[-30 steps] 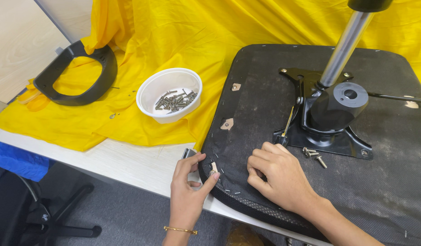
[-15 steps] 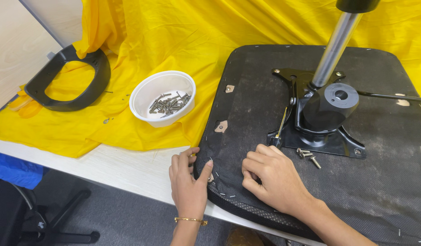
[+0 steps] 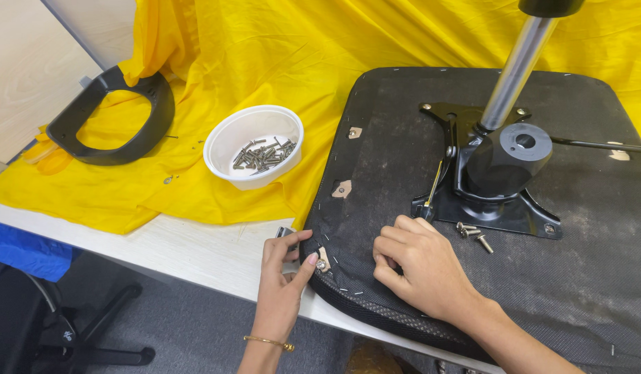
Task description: The person uses a screwdriver to tighten screws into the underside of an office chair seat. They repeatedly pick screws from a white container and secure them into the seat base, working methodically around the perimeter.
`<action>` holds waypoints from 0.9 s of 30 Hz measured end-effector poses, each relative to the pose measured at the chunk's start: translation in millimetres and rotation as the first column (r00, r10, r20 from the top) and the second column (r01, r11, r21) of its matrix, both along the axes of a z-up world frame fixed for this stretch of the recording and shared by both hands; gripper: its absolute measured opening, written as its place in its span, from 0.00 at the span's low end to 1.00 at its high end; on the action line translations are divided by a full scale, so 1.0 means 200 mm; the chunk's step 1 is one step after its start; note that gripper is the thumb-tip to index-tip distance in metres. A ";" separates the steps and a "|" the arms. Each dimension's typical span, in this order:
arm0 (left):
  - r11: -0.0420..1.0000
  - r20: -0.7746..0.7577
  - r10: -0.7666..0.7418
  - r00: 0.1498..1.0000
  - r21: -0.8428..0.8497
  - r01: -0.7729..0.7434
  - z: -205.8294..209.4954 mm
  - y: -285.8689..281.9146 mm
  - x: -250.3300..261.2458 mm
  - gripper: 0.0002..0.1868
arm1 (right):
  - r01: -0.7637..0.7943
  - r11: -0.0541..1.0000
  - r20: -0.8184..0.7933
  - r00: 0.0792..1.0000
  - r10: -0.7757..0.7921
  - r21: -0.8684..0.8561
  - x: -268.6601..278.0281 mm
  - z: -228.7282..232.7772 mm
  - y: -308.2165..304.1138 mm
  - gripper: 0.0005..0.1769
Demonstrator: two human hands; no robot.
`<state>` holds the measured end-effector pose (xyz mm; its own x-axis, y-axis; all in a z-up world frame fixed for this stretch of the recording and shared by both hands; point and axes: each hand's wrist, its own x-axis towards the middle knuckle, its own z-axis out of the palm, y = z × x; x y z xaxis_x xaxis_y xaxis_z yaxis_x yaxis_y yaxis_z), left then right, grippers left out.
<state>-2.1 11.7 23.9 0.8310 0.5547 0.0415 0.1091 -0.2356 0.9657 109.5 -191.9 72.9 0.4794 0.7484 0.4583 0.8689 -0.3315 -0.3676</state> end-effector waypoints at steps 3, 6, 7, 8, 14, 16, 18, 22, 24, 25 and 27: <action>0.999 0.006 -0.009 1.000 -0.053 0.009 0.00 -0.01 -0.02 0.19 | -0.008 1.000 0.014 1.000 0.008 0.008 0.00 0.00 0.00 0.09; 0.999 0.034 -0.043 0.998 -0.022 0.044 0.00 -0.01 -0.04 0.18 | 0.014 1.000 -0.017 1.000 -0.014 -0.015 -0.01 0.00 0.00 0.09; 0.999 0.018 -0.039 0.999 -0.003 0.039 0.00 0.00 -0.04 0.18 | 0.015 1.000 -0.018 1.000 -0.015 -0.014 -0.01 0.00 0.00 0.09; 0.999 0.002 -0.035 0.999 0.016 0.035 0.01 0.00 -0.05 0.18 | 0.015 1.000 -0.018 1.000 -0.015 -0.014 -0.01 0.00 0.00 0.09; 0.970 -0.067 -0.031 0.997 0.240 0.047 0.06 0.07 -0.04 0.25 | 0.017 1.000 -0.009 1.000 -0.017 -0.012 0.00 0.00 0.01 0.09; 0.965 -0.094 -0.016 0.995 0.260 0.040 0.09 0.08 -0.03 0.27 | 0.012 1.000 0.002 1.000 -0.012 0.000 0.00 0.00 0.02 0.09; 0.958 -0.114 0.004 0.994 0.285 0.028 0.12 0.07 -0.02 0.28 | 0.015 1.000 0.008 1.000 -0.015 -0.002 0.01 0.00 0.02 0.09; 0.948 -0.128 0.095 0.987 0.313 -0.050 0.19 0.01 -0.01 0.32 | 0.010 1.000 0.015 1.000 -0.010 -0.006 0.01 0.00 0.03 0.10; 0.927 -0.198 0.183 0.963 0.360 -0.102 0.21 -0.04 0.02 0.34 | 0.012 1.000 0.004 1.000 -0.012 -0.013 0.01 -0.01 0.03 0.10; 0.927 -0.229 0.215 0.949 0.355 -0.124 0.22 -0.06 0.03 0.34 | 0.016 1.000 -0.003 1.000 -0.016 -0.017 0.01 -0.01 0.03 0.10; 0.923 -0.291 0.274 0.916 0.347 -0.166 0.23 -0.09 0.06 0.33 | 0.026 0.999 -0.017 1.000 -0.026 -0.026 0.01 0.00 0.03 0.09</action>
